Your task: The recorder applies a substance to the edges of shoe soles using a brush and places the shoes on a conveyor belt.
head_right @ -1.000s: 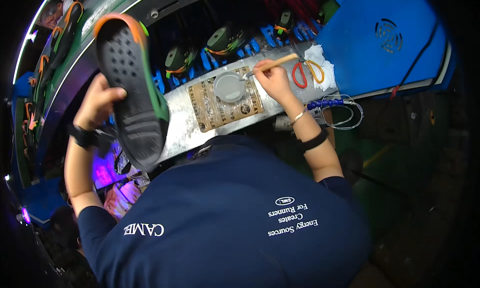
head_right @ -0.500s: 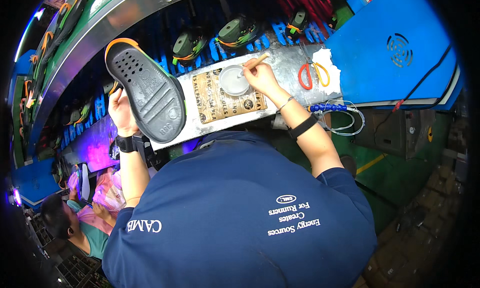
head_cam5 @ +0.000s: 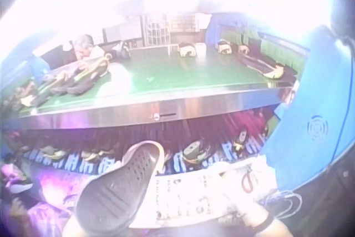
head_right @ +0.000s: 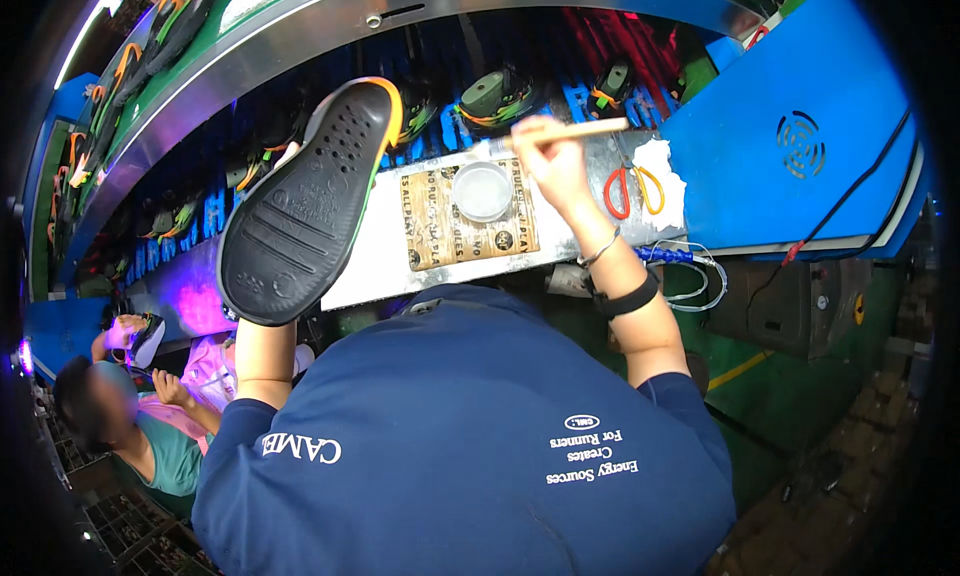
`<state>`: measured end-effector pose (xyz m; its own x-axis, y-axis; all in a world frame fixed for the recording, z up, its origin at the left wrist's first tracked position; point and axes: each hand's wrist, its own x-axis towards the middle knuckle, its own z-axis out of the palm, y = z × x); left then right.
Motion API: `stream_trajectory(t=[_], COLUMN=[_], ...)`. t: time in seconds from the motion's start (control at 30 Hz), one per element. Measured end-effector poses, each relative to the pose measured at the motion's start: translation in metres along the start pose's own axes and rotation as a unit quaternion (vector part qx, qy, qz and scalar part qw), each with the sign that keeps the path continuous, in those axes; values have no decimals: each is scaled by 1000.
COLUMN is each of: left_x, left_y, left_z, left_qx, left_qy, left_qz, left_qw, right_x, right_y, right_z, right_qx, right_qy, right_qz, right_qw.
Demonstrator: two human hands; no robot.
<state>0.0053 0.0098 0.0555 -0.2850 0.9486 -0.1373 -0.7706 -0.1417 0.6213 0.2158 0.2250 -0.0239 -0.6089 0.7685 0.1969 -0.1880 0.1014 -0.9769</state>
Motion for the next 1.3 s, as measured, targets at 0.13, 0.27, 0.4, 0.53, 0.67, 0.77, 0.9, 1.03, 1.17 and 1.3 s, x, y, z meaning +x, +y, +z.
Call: stream_trajectory(t=[0.13,0.27,0.4,0.53,0.67,0.77,0.9,1.03,1.17,1.3], left_x=[2,4,-1,-10,-15,-16,-17,-15,-8,-4], left_y=[-11,-16,-14,-10,-5,-2,-2,-2,0,-4], left_z=[13,19,24,31,39,43,46,47,47,50], left_qx=[9,19,30,41,50,54,53,50,41,81], left_qy=[13,27,34,41,47,56,70,85,93,110], left_qz=[-16,-21,-33,-47,-64,-72,-82,-93,-108,-69], left_qw=[1000,999,998,997,996,994,993,991,989,988], right_x=[17,17,20,24,30,32,26,15,4,-6], right_y=[-45,-55,-57,-61,-66,-65,-59,-53,-53,-56], right_z=[14,36,40,43,46,45,40,39,38,38], right_qx=[54,-27,-9,-17,2,2,-3,-13,-11,2], right_qy=[-47,-78,-89,-107,-128,-127,-110,-87,-76,-70], right_qz=[-89,-134,-99,-120,-162,-173,-156,-147,-138,-133], right_qw=[993,988,991,987,979,977,982,985,988,989])
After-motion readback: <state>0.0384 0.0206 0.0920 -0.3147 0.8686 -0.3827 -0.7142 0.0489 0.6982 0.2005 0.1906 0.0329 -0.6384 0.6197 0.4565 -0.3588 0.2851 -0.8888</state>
